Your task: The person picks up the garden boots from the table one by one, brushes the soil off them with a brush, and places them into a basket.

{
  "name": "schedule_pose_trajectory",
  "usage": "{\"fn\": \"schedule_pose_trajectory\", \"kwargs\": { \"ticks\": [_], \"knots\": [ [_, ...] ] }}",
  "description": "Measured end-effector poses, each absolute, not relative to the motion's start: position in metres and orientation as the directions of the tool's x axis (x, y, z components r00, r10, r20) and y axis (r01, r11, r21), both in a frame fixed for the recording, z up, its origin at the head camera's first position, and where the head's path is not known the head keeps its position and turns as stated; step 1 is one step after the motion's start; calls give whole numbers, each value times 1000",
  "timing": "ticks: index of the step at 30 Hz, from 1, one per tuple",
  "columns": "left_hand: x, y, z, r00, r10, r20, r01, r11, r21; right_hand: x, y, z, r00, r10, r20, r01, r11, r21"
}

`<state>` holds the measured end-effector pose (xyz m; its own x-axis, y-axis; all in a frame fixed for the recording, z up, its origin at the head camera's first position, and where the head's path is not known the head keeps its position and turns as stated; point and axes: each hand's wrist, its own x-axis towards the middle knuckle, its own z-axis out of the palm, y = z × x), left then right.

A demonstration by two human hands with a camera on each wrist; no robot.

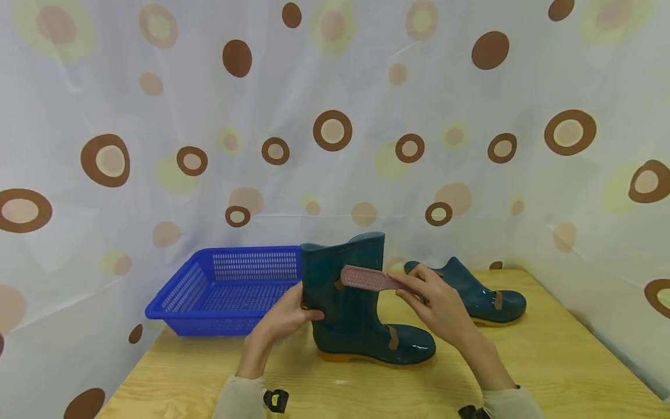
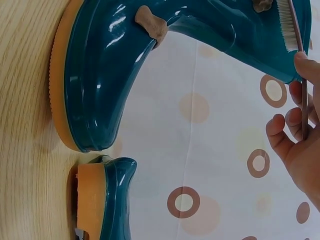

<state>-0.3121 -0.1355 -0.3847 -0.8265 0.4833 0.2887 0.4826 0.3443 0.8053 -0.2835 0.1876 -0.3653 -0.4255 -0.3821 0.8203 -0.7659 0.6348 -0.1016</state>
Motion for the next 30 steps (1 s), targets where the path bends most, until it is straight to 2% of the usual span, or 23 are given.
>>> {"fn": "schedule_pose_trajectory", "kwargs": {
  "ticks": [16,30],
  "knots": [
    [-312,-136,-381,-839,468,278,467,357,809,-281,186,-358,-433,-397,810,-764,638,-95],
    [-314,-137,-386,-819,493,294,490,333,806,-279,186,-367,-537,-406,740,-734,658,-171]
  ]
}}
